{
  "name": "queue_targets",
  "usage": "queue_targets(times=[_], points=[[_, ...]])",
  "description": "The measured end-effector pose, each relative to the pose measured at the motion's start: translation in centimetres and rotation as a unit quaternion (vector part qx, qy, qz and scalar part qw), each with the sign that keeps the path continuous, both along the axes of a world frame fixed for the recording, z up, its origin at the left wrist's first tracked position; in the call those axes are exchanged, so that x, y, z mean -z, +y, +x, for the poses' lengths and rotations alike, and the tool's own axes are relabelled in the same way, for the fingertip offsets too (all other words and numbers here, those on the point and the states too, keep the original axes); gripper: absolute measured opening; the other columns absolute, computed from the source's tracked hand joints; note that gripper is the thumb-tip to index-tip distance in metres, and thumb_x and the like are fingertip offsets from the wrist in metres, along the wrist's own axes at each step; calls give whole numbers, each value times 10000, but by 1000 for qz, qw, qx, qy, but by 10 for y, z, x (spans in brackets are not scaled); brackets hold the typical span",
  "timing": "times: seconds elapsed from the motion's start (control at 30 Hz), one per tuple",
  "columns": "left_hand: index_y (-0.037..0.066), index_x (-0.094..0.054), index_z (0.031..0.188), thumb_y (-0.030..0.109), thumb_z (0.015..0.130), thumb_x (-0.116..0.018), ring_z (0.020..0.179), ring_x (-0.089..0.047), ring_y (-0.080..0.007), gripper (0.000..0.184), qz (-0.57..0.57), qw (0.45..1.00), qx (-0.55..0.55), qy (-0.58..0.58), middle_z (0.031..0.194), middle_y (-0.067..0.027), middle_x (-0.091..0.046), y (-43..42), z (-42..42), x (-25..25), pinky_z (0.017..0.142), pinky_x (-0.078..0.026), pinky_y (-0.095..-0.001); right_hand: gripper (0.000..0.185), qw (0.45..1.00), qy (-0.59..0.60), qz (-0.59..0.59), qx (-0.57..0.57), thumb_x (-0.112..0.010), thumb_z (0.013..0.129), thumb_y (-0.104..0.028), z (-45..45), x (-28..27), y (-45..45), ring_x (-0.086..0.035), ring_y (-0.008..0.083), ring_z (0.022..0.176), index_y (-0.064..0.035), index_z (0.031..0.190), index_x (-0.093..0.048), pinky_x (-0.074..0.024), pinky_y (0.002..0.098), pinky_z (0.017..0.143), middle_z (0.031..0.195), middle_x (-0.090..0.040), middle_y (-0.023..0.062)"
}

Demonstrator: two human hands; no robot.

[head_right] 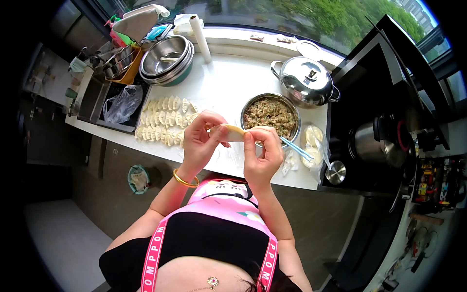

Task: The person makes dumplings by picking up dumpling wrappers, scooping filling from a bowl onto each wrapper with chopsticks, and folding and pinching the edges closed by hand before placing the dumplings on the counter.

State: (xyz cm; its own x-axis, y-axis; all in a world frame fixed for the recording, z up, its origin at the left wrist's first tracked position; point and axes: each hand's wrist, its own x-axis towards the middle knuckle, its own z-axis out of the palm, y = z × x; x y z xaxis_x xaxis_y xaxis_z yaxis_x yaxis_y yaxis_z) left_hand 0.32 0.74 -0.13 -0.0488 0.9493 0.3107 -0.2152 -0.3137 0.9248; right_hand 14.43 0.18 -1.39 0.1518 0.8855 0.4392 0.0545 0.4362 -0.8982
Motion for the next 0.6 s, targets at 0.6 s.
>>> queue_targets(times=[0.6], points=[[-11,-615,910,29,872,-665,749,-626,-99,75,-22,999,10,46,871,-54,-603,1,0,0,521,-561,-221,70,998,46,-42,2,-630,902,-31,-3,2,-5,-534,119,815,11,875,-581,-434,212,706,905,-569,69]])
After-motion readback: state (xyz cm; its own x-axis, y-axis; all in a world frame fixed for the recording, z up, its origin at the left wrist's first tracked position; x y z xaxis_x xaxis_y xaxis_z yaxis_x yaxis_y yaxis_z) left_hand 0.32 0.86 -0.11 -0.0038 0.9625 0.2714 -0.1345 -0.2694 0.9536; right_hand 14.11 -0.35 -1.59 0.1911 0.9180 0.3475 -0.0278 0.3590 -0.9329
